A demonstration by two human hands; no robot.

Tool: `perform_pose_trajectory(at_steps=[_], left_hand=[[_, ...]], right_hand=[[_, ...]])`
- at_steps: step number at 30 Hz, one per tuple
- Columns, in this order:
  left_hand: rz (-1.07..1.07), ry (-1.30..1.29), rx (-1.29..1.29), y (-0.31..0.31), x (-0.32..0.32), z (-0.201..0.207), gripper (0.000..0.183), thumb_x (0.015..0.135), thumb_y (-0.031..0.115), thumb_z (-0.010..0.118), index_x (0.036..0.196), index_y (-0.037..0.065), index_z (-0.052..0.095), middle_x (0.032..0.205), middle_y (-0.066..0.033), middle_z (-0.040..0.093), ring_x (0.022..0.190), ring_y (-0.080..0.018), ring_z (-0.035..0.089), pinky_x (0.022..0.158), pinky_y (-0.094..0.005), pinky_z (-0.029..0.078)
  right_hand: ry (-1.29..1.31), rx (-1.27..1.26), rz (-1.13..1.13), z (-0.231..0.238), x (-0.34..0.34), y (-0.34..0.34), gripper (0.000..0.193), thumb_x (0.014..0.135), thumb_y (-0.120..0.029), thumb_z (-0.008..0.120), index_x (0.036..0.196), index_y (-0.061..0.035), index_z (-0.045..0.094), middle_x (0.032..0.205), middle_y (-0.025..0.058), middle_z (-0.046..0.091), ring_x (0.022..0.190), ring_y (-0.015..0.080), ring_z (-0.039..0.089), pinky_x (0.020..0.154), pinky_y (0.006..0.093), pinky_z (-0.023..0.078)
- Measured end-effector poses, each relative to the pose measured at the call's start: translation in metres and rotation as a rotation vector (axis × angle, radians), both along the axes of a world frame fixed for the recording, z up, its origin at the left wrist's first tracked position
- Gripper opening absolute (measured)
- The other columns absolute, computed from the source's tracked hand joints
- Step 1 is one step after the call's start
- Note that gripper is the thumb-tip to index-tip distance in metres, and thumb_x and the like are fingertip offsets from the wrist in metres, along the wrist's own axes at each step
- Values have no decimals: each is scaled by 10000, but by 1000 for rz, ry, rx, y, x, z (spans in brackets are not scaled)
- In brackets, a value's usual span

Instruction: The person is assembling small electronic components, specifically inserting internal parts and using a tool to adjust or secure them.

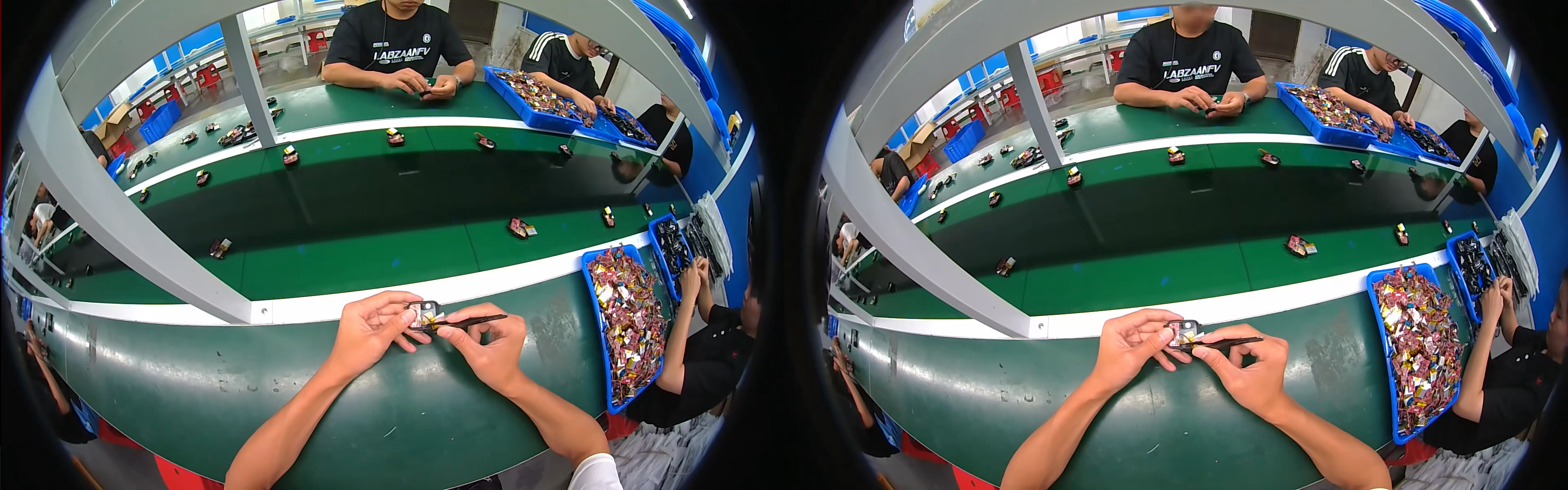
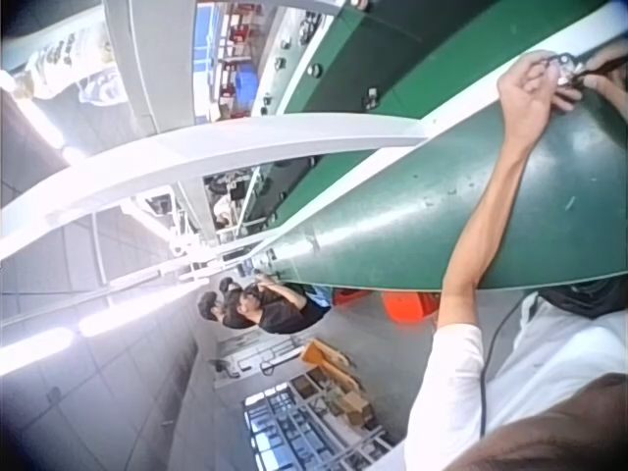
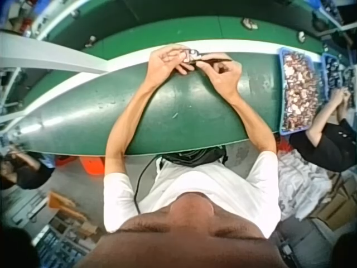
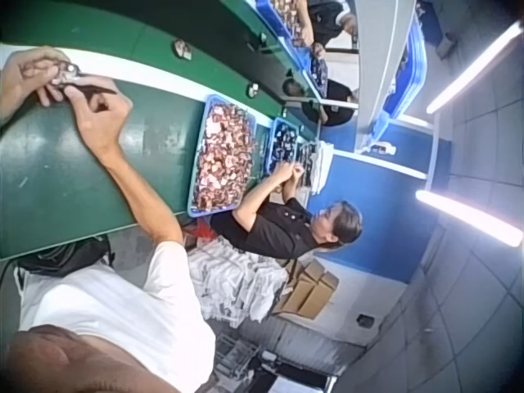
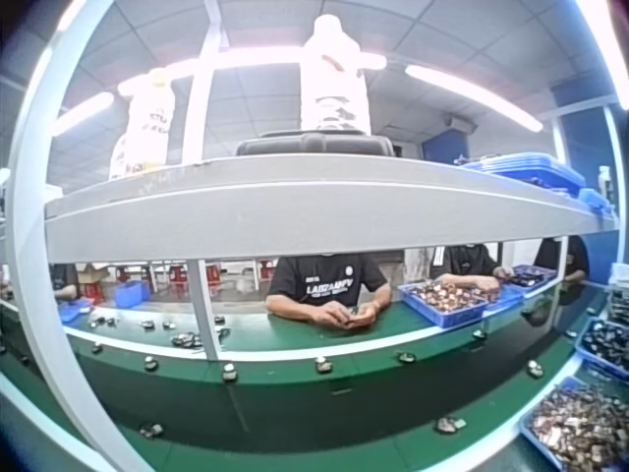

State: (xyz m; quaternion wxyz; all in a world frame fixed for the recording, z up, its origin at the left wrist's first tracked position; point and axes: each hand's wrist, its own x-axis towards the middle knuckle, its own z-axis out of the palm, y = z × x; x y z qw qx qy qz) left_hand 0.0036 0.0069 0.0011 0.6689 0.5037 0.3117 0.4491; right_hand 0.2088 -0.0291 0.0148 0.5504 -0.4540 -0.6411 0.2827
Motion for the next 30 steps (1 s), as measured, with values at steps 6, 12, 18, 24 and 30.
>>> perform_pose_trajectory(at_steps=[6, 12, 18, 24, 30], left_hand=[[7, 1, 3, -2, 3, 2, 271, 996, 57, 593, 1240, -61, 604, 1039, -194, 715, 838, -257, 749, 632, -294, 618], [13, 15, -5, -2, 3, 1, 270, 995, 61, 598, 1237, -57, 608, 1026, -189, 718, 834, -247, 750, 632, -286, 615], [2, 16, -24, -1, -1, 0, 260, 993, 59, 582, 1215, -72, 615, 993, -187, 726, 806, -251, 751, 621, -285, 608], [-13, -6, -1, 1, -2, -2, 256, 989, 47, 567, 1202, -85, 620, 982, -199, 727, 785, -263, 751, 615, -296, 610], [-21, -10, -11, 1, -2, -2, 257, 991, 45, 558, 1203, -88, 619, 991, -204, 724, 785, -270, 750, 617, -302, 612]], right_hand=[[58, -69, -2, 0, 0, -1, 88, 786, -4, 824, 829, 25, 752, 871, 49, 754, 474, 7, 450, 457, 197, 326], [80, -116, -4, -2, 0, -1, 76, 786, 2, 821, 823, 23, 758, 869, 48, 754, 468, 4, 433, 453, 204, 318], [70, -103, 14, -2, -2, -2, 73, 778, 11, 822, 789, 32, 753, 866, 46, 754, 468, 7, 439, 455, 207, 320], [66, -74, 37, -3, -1, -1, 92, 770, 14, 827, 822, 26, 754, 847, 44, 751, 468, 5, 449, 454, 203, 324], [63, -76, 43, -3, 0, 0, 142, 771, 15, 826, 887, 18, 744, 836, 56, 751, 464, 2, 447, 445, 193, 324]])
